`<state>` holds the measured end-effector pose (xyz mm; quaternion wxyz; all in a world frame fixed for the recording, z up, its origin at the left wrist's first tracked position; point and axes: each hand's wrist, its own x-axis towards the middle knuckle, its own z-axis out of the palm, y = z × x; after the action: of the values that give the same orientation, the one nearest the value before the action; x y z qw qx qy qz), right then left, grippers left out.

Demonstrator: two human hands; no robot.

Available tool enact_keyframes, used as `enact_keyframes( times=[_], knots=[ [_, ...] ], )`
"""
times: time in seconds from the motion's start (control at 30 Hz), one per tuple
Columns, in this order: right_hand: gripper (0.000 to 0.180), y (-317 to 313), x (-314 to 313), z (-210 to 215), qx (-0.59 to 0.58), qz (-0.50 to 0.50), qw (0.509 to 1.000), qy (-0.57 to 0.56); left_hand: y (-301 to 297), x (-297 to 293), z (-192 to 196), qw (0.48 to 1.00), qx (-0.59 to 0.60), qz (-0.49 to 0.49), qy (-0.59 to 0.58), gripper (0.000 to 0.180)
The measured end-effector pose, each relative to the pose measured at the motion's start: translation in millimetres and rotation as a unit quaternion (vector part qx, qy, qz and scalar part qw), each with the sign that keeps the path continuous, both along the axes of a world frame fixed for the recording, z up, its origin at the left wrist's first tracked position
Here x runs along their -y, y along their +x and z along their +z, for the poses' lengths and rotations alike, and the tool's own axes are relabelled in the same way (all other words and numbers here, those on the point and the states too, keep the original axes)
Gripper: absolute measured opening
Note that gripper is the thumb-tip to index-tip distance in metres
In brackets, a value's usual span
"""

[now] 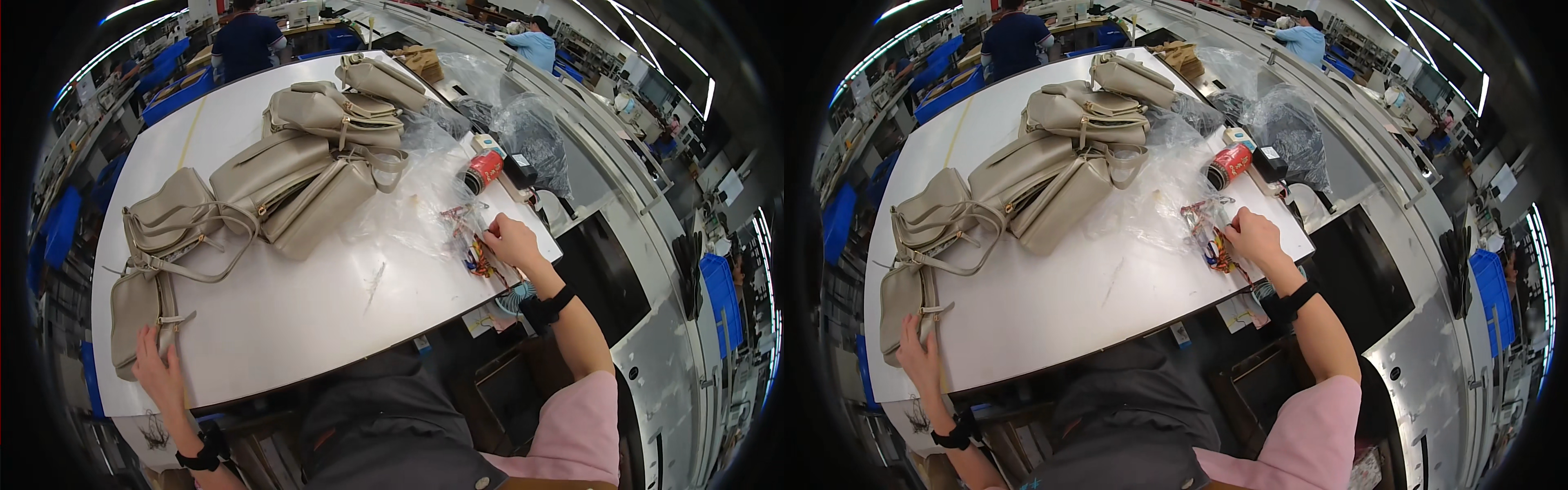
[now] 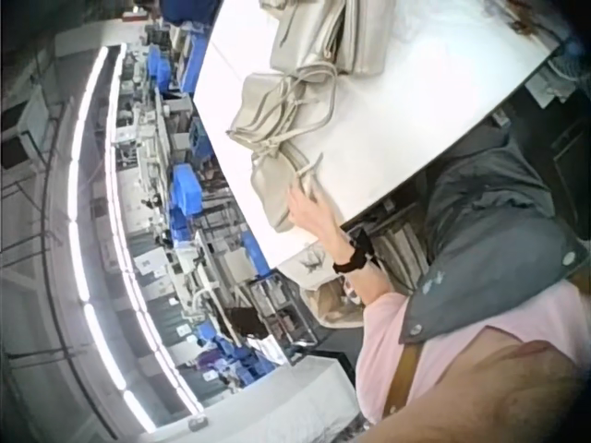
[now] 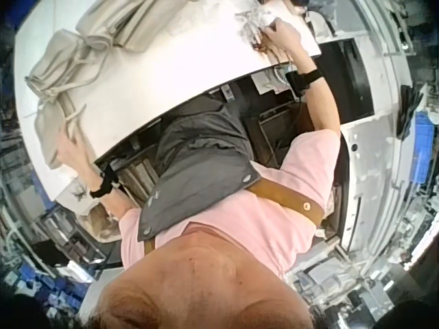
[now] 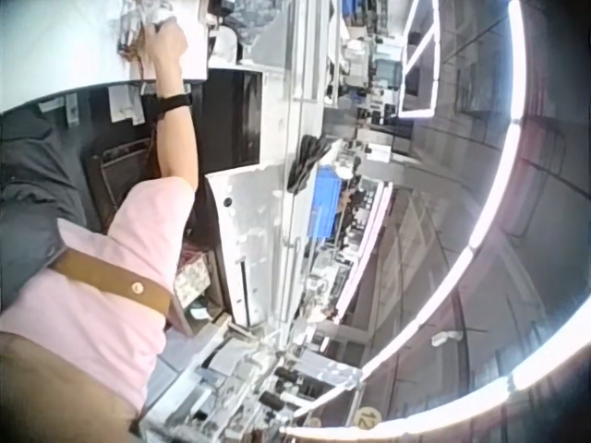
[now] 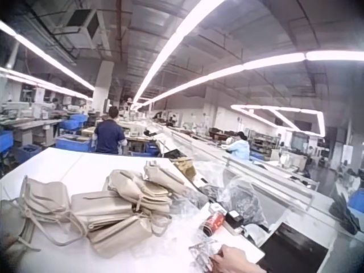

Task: The person organizes beige handbags on a white table and uses a pen-like tool to apply a substance to the zipper pulls and edges of the bags. They handle the bags one at a time, opening zippers and applying the tool to specific points before placing the bags back on the table.

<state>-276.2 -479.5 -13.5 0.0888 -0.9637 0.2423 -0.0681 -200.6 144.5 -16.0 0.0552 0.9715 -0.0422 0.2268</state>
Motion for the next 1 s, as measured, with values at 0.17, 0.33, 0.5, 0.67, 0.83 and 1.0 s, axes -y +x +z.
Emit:
enact_keyframes(
  times=[0.17, 0.33, 0.5, 0.67, 0.83, 1.0],
  knots=[
    [0.025, -31.1, 1.6, 39.1, -0.019, 0.039, 0.997, 0.064, -1.8, 6.4, 2.2, 0.992, 0.067, -0.066, -0.086, 0.038],
    [0.017, -32.8, -37.4, 91.4, 0.135, 0.118, 0.898, 0.402, -24.9, 106.7, 38.3, 0.945, -0.039, -0.244, -0.216, 0.035],
    [0.017, -1.8, -136.8, 132.0, 0.084, 0.236, 0.834, 0.492, -30.8, 190.7, 70.0, 0.779, -0.259, -0.421, -0.386, 0.035],
    [0.022, 22.1, -179.6, 112.1, 0.067, 0.347, 0.739, 0.574, -28.7, 239.1, 77.9, 0.64, -0.39, -0.451, -0.484, 0.037],
    [0.02, 50.8, -159.1, 100.6, 0.034, 0.409, 0.746, 0.524, -21.0, 261.6, 61.9, 0.567, -0.431, -0.419, -0.563, 0.029],
    [0.018, 101.9, -40.0, 97.9, 0.246, 0.243, 0.931, 0.116, -20.4, 263.1, 72.1, 0.622, -0.42, -0.385, -0.538, 0.027]
  ],
)
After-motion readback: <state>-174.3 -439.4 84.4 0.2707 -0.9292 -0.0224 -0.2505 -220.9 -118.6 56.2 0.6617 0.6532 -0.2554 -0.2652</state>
